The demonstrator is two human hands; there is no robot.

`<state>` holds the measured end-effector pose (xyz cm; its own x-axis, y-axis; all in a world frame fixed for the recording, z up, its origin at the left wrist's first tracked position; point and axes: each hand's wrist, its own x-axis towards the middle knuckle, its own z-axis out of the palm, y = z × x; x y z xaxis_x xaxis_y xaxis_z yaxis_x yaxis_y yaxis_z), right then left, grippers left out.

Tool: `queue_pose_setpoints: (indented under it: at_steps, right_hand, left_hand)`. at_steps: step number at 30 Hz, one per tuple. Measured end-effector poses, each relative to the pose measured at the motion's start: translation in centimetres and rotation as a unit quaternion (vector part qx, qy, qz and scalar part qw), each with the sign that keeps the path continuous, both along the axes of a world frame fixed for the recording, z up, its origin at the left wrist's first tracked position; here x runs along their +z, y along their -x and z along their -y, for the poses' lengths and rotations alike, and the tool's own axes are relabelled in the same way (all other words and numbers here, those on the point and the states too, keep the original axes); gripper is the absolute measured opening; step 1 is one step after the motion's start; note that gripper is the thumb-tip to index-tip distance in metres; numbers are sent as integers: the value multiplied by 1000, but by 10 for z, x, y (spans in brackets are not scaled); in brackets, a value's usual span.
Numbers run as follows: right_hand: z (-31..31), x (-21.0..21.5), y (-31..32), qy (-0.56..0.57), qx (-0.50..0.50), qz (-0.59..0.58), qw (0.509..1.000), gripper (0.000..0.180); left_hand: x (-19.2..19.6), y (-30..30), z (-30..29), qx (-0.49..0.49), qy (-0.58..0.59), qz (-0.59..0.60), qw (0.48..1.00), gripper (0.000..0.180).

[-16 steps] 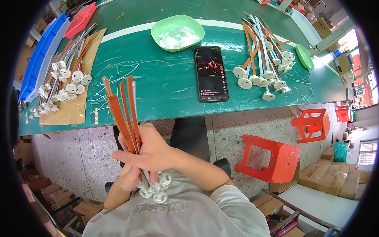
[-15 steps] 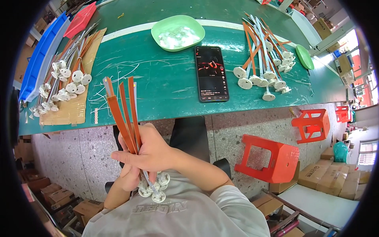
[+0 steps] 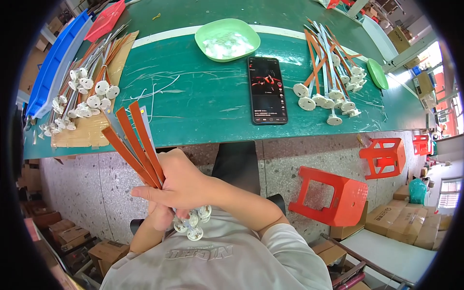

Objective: Assembling and bundling LED strips into plastic bases and securing them with wire ties.

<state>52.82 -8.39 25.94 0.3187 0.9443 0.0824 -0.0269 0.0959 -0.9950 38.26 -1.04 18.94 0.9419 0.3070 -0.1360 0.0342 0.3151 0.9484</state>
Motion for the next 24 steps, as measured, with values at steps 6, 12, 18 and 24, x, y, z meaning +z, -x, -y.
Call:
queue_pose_setpoints:
  at_steps: [6, 12, 18, 24]
  right_hand:
    - [-21, -4, 8, -110, -23, 191, 975, 44]
    - [-31, 2, -25, -133, 3, 324, 937, 38]
    - [-52, -3, -57, 11, -201, 540, 817, 27]
    - [-101, -26, -45, 179, -303, 550, 757, 22]
  left_hand:
    - [9, 3, -12, -18, -81, 14, 996, 53]
    - [-2, 33, -40, 87, 120, 146, 978, 44]
    - [-7, 33, -48, 142, 106, 127, 976, 45]
    - [-5, 37, -31, 110, 73, 129, 983, 42]
